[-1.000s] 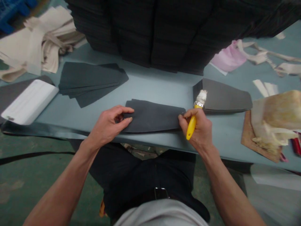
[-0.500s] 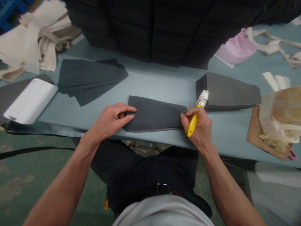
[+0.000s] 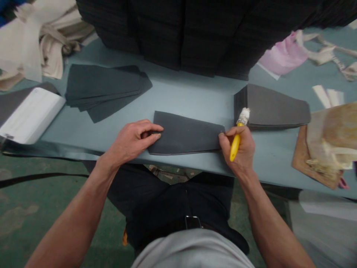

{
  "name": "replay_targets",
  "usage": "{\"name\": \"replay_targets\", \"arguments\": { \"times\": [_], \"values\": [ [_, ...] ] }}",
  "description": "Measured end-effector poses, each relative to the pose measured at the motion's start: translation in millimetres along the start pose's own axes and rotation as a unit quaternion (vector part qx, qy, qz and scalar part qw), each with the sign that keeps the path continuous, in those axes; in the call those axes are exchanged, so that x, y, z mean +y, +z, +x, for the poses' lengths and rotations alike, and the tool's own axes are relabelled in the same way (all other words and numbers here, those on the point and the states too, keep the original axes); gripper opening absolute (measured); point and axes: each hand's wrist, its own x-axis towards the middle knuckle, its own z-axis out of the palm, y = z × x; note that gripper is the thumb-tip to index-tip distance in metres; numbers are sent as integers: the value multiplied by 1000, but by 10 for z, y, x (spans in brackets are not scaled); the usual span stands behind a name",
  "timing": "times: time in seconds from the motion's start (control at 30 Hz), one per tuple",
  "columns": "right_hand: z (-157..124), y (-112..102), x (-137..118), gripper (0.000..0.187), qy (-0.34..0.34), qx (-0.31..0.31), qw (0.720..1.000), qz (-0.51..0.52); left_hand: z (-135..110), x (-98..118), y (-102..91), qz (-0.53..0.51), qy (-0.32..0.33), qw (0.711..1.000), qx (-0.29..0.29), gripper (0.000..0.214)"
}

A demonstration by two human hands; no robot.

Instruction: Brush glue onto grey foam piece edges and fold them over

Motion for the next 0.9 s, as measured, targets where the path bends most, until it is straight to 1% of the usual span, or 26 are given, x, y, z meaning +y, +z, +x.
{"name": "replay_targets", "arguments": {
  "times": [0.37,0.57,0.73,0.8,0.9],
  "values": [
    [-3,-2,-32,21,-13,14,1000,8,-2,-16,34,7,10,1000,6,36],
    [-7,-9,-30,21,-7,8,1000,1,-7,-5,36,38,9,999,4,37],
    [-7,-10,-32,19,-21,15,999,20,-16,-11,45,68,10,998,7,38],
    [-4,-14,-29,19,-29,8,999,28,-21,-2,48,74,11,997,8,40],
    [11,-27,-16,18,-36,-24,999,31,-25,22,49,77,12,997,13,41]
  ]
}}
